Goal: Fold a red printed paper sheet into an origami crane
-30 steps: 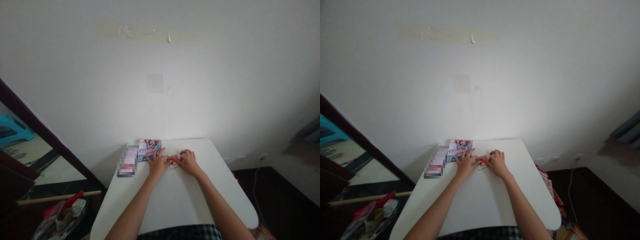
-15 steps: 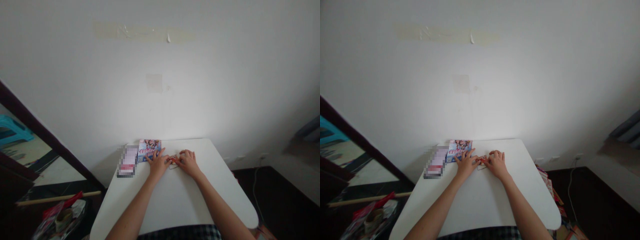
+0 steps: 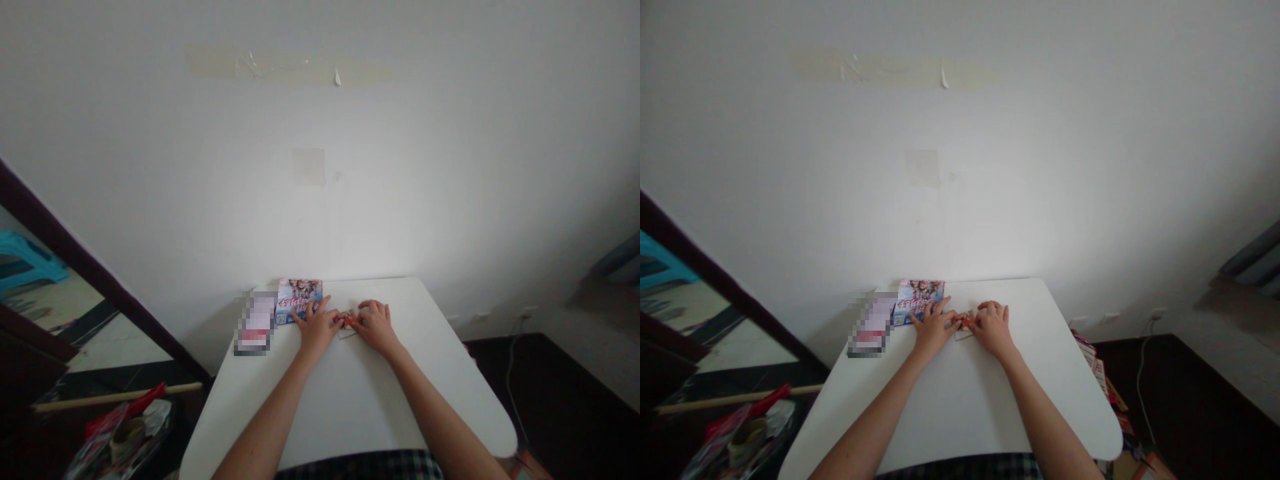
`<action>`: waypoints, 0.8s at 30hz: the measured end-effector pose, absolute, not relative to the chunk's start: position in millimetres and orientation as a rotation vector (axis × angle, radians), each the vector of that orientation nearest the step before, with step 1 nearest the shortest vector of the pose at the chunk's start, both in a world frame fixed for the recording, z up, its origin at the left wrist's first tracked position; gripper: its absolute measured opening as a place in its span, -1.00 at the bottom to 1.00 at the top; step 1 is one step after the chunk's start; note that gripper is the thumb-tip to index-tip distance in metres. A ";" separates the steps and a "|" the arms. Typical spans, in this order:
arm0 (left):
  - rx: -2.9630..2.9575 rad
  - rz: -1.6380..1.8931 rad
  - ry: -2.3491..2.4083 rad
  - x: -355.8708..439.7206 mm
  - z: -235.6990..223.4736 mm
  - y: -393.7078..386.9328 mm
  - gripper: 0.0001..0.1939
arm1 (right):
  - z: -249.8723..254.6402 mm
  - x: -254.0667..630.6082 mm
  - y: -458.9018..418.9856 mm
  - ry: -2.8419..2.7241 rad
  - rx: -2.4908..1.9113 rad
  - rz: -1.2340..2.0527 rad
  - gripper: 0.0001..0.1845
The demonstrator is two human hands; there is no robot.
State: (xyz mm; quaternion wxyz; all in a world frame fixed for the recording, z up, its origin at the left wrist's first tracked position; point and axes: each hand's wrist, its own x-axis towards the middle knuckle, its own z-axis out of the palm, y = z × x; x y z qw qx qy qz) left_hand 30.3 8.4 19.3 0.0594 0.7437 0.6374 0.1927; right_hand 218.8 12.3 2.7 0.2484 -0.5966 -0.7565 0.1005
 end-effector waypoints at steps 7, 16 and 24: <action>2.256 0.598 1.918 29.7 18.0 9.0 -0.81 | -3.2 218.8 11.9 -2.057 -1.613 0.218 -0.83; 2.240 0.617 1.939 31.1 16.5 8.6 -0.80 | -5.2 220.6 10.6 -2.036 -1.489 0.175 -0.90; 2.259 0.608 1.906 23.6 17.8 9.2 -0.80 | -0.4 214.7 9.8 -1.981 -1.556 0.165 -0.89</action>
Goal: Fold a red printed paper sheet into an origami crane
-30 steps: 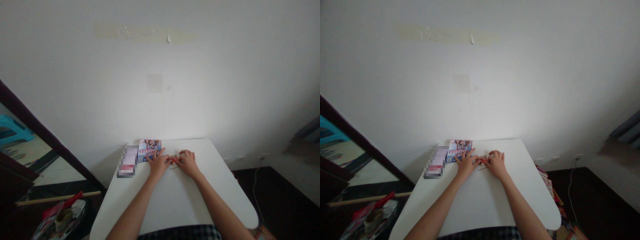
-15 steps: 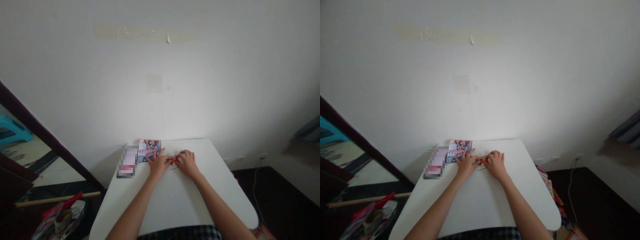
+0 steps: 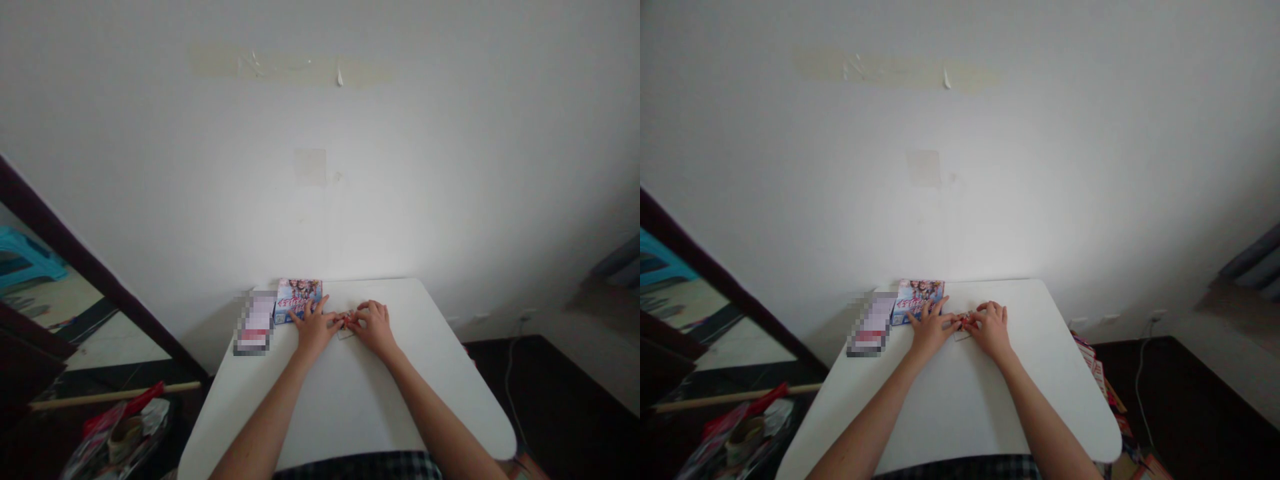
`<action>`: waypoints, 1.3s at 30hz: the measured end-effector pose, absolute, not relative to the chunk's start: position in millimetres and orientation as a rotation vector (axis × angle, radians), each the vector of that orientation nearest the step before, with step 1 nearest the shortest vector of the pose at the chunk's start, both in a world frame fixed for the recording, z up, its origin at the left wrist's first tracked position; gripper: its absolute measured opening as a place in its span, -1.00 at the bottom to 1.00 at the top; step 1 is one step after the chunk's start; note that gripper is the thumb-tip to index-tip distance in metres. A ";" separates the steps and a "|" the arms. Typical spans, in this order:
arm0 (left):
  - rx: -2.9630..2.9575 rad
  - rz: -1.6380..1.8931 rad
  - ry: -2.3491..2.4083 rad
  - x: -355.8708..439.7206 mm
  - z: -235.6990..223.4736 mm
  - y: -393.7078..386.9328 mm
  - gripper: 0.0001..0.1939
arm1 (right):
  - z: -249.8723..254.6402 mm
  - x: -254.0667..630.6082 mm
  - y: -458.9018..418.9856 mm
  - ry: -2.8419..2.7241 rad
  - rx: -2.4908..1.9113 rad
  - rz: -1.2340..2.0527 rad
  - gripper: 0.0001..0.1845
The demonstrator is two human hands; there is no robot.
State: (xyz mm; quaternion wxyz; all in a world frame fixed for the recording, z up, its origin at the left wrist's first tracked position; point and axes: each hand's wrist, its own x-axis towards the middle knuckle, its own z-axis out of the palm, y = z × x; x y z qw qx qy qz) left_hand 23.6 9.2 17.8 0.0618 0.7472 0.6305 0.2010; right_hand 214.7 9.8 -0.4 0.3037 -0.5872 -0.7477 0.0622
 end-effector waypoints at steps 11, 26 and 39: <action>2.230 0.528 1.891 17.4 20.3 13.3 -0.74 | 5.9 212.1 7.8 -1.980 -1.599 0.216 -0.91; 2.205 0.472 1.891 16.5 22.4 13.9 -0.67 | 9.4 211.5 6.0 -1.992 -1.636 0.255 -0.94; 2.187 0.461 1.896 17.7 25.1 13.1 -0.72 | 6.1 210.8 6.4 -1.973 -1.651 0.296 -0.91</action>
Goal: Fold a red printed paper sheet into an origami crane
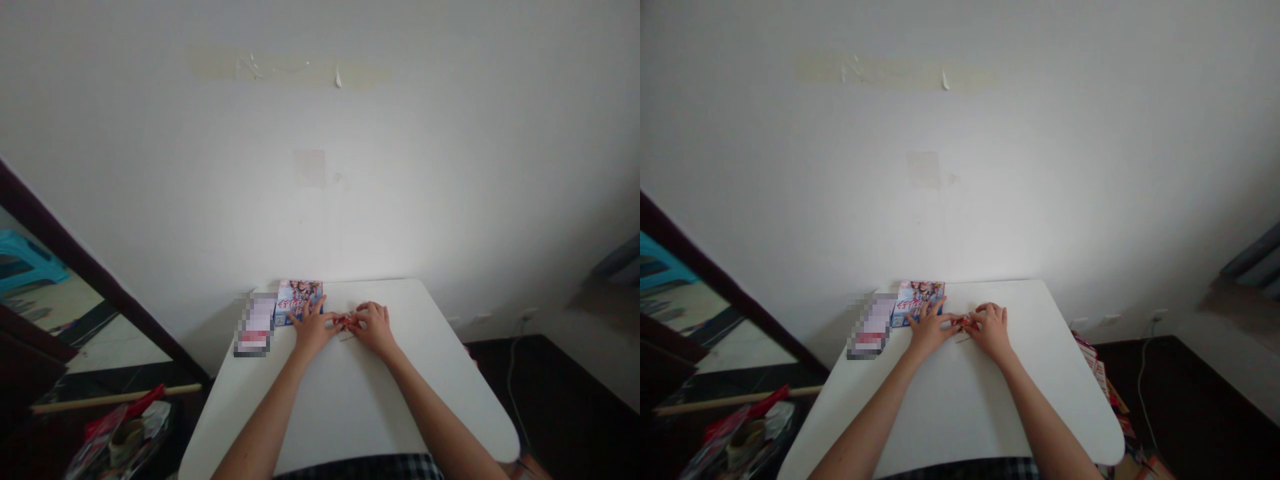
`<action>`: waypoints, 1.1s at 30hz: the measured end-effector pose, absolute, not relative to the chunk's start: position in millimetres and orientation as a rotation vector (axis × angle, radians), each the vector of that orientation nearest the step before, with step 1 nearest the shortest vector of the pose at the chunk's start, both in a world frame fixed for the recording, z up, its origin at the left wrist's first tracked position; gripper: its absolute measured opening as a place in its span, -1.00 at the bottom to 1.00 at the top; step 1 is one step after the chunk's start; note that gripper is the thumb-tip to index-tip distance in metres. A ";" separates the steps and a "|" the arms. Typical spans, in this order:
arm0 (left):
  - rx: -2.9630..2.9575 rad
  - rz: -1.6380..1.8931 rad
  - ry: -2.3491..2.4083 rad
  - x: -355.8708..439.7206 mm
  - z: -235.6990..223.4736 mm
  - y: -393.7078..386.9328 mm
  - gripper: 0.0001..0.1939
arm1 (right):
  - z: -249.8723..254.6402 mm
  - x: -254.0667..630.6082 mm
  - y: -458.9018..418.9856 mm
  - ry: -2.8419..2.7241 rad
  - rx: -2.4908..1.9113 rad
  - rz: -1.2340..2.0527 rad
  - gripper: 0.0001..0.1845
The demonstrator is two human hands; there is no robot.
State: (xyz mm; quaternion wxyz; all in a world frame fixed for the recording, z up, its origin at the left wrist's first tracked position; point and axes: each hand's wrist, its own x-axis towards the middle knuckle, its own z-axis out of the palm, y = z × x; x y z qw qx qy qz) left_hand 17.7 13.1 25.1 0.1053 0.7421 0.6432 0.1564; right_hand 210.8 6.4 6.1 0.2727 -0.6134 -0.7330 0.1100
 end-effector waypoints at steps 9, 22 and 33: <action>2.202 0.420 1.875 18.1 27.7 13.8 -0.71 | 8.1 209.1 7.1 -1.988 -1.673 0.314 -0.89; 2.262 0.327 1.838 15.2 29.4 16.9 -0.68 | 7.7 207.8 7.0 -1.996 -1.684 0.323 -0.87; 2.231 0.307 1.800 10.3 28.0 21.8 -0.66 | 10.1 209.5 4.5 -2.008 -1.661 0.323 -0.85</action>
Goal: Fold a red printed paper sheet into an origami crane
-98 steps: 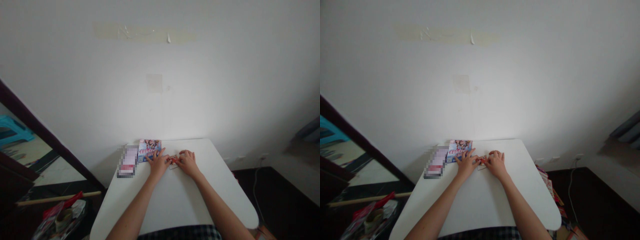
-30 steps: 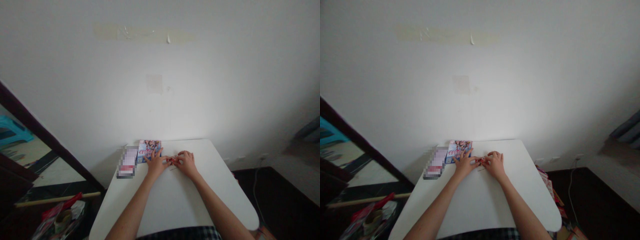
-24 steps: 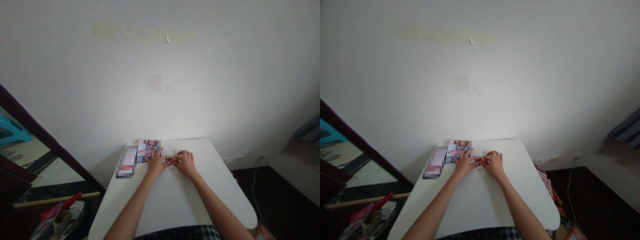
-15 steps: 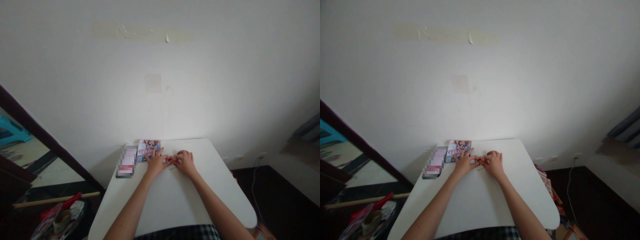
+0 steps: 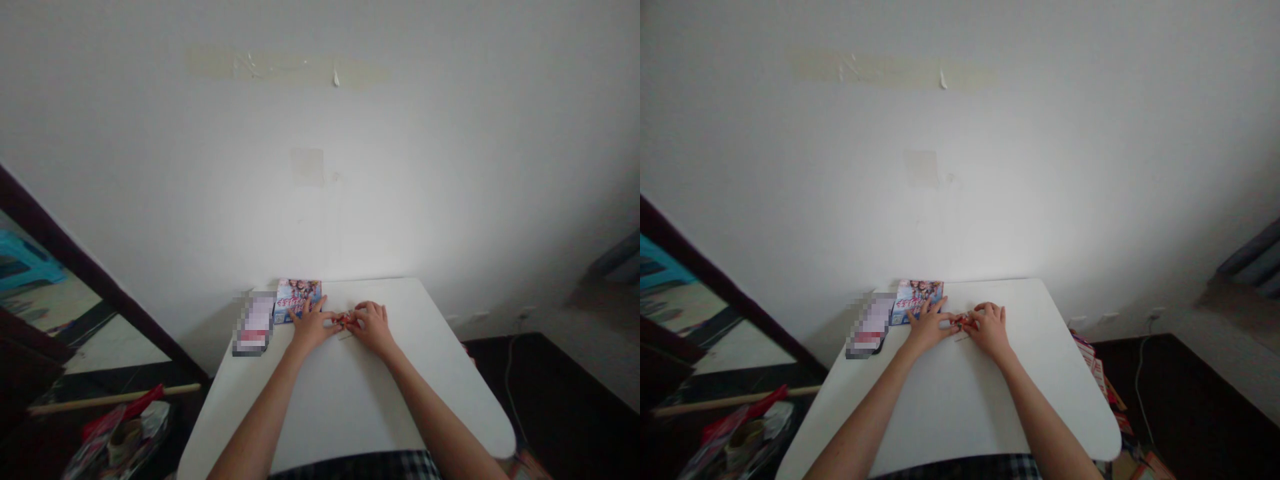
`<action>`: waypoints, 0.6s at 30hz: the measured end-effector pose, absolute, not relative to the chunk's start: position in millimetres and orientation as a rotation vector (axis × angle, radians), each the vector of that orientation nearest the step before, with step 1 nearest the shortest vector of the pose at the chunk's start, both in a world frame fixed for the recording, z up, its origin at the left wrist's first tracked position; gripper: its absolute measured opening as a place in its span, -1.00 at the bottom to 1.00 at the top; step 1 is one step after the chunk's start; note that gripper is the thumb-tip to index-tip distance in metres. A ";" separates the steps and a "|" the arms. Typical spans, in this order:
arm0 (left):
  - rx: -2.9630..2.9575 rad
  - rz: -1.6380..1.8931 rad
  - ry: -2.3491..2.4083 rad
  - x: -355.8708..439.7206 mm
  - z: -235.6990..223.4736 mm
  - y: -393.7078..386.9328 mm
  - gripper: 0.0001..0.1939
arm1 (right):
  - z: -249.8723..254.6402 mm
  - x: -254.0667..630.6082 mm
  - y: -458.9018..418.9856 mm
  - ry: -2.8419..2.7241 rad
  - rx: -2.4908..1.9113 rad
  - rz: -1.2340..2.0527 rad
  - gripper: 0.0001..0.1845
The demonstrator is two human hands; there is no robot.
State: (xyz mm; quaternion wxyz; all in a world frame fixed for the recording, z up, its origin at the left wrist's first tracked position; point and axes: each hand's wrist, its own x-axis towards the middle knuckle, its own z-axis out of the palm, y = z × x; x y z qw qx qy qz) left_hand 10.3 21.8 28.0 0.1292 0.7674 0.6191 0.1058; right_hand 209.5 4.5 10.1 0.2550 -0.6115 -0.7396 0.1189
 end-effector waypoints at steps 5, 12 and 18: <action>2.225 0.321 1.811 10.3 27.7 20.5 -0.66 | 12.1 209.7 4.4 -2.015 -1.674 0.319 -0.83; 2.211 0.293 1.828 14.0 33.0 18.3 -0.63 | 10.6 208.5 5.3 -1.994 -1.673 0.274 -0.78; 2.229 0.290 1.845 13.7 31.6 17.2 -0.63 | 12.6 209.5 4.7 -2.005 -1.663 0.273 -0.78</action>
